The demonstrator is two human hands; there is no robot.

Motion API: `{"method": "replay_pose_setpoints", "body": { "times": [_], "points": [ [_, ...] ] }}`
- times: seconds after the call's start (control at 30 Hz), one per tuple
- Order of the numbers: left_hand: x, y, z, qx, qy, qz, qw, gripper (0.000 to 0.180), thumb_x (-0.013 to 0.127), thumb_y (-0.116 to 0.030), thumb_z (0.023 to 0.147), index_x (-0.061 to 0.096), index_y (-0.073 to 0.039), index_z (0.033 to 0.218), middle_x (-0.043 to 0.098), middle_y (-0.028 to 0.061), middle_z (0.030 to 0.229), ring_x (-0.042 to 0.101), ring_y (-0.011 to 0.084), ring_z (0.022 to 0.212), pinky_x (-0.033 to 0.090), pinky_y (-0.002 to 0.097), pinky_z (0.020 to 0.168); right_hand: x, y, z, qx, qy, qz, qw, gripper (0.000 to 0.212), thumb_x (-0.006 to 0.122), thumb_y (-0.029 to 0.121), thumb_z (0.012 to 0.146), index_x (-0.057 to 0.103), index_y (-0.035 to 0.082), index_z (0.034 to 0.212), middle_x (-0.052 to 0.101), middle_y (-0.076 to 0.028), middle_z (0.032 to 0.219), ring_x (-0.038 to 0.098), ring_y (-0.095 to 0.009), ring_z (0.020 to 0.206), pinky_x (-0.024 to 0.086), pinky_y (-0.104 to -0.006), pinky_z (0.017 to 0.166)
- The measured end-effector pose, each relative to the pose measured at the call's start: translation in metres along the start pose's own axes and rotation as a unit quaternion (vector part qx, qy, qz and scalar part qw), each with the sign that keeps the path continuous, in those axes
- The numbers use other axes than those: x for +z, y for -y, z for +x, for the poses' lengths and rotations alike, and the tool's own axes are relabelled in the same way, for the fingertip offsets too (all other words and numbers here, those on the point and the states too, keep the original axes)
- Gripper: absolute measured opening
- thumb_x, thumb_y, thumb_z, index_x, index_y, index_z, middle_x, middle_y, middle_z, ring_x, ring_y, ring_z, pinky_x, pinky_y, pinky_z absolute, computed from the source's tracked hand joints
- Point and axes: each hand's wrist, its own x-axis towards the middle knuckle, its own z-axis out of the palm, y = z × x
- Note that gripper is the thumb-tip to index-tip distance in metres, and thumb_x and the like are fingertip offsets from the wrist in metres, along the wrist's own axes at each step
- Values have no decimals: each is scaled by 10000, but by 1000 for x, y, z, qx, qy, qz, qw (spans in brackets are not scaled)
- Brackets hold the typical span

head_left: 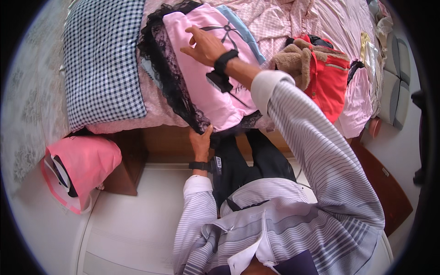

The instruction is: The person folds a red and black jacket and places it on the bed. Then they pick up and fold several garments including a light blue cloth, a pink garment with black lace, an orange cloth, and a beige cloth, stacking them on the bed.

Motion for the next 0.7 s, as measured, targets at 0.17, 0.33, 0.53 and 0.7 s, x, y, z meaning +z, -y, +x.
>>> {"method": "replay_pose_setpoints", "body": {
  "times": [0.17,0.33,0.53,0.7],
  "points": [
    [3,7,-5,28,-17,101,994,593,768,-95,793,521,64,1308,644,215,1177,628,305,1071,470,375,963,26,7,55,90,93,-181,975,554,687,476,837,598,12,1126,692,-255,1031,675,-421,992,539,-492,825],
    [8,1,-10,39,-28,85,995,635,759,-87,800,486,63,1354,633,234,1216,633,307,1089,471,369,966,46,6,63,79,74,-193,975,317,587,270,856,646,115,1127,703,-226,1022,674,-422,959,531,-499,816],
    [4,1,-15,16,-20,-15,1000,596,764,-76,805,511,69,1325,632,176,1216,614,237,1075,466,340,966,37,26,48,-31,24,-67,997,270,686,298,825,690,116,1026,715,-200,938,691,-378,899,539,-462,781],
    [-3,2,-15,-22,-21,-84,996,615,822,-175,822,533,57,1313,614,118,1228,578,202,1086,442,321,983,60,56,16,-97,18,93,991,289,677,212,860,655,46,1095,689,-176,904,677,-341,837,538,-431,761]
  ]
}}
